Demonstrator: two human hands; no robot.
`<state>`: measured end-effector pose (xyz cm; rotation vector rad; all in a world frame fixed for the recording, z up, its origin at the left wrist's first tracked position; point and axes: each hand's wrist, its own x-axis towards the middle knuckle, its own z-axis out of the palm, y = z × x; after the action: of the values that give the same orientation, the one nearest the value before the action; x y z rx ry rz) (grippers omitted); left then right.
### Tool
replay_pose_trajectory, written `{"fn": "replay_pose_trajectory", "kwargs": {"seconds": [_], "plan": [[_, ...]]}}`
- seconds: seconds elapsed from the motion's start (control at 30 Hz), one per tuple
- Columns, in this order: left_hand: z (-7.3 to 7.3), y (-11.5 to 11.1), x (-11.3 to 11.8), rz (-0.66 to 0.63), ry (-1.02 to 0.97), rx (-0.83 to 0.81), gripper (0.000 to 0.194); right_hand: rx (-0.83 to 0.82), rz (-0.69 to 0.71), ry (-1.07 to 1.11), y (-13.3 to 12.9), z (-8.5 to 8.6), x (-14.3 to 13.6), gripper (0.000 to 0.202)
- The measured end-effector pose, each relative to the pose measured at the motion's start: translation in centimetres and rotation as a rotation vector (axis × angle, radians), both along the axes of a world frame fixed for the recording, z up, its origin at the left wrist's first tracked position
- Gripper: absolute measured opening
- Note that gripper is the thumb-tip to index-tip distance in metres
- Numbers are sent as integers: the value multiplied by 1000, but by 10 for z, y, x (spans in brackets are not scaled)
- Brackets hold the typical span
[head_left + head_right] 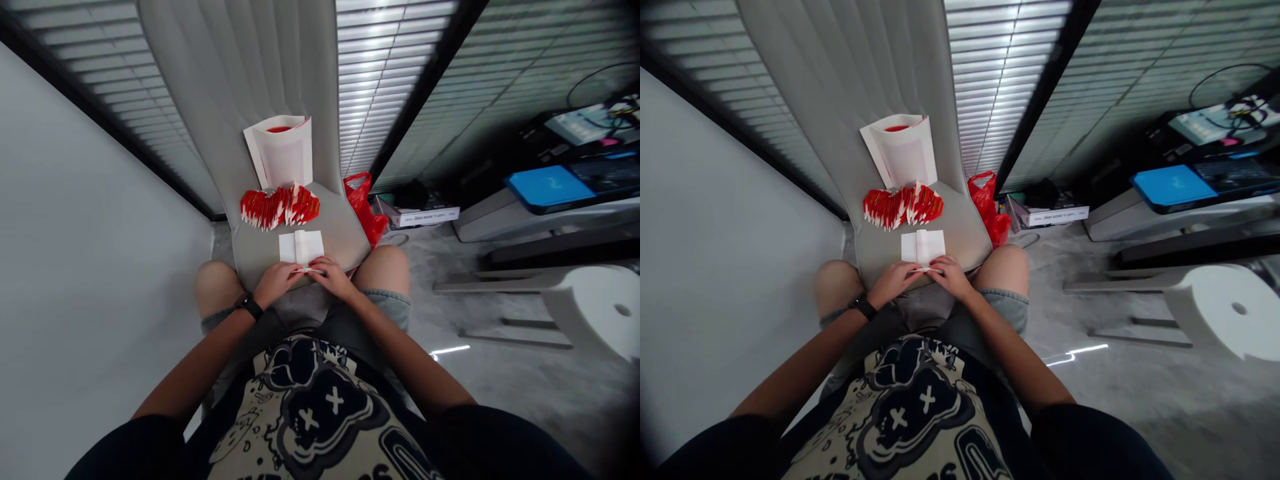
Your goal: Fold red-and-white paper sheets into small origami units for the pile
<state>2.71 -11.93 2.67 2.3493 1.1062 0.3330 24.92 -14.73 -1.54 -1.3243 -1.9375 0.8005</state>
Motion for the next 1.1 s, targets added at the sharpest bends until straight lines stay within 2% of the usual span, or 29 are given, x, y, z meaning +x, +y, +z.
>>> {"fn": "replay_pose_trajectory", "kwargs": {"seconds": [0.13,0.27,0.4,0.53,0.77,0.87,0.93,1.03,1.1], "plan": [[-2,9,2,-5,-8,35,27,-46,-4,-10,14,1,2,16],[-11,20,3,16,-13,89,25,-42,-34,-76,23,0,0,13],[-20,29,3,56,-1,95,21,-31,-100,-189,26,-3,-4,12],[-19,29,4,77,38,125,19,-19,-128,-237,25,-5,-8,14],[-18,18,9,175,12,131,23,-2,-171,-156,24,-8,-8,12],[-16,19,4,223,-130,32,40,23,-145,-45,21,-6,-4,10],[-12,18,-2,166,-207,-9,44,54,-113,42,16,-2,0,9],[-5,10,-10,-1,-248,-18,27,101,-57,91,6,3,5,8],[-4,1,-12,-71,-243,-24,29,117,-36,70,1,4,8,11]]}}
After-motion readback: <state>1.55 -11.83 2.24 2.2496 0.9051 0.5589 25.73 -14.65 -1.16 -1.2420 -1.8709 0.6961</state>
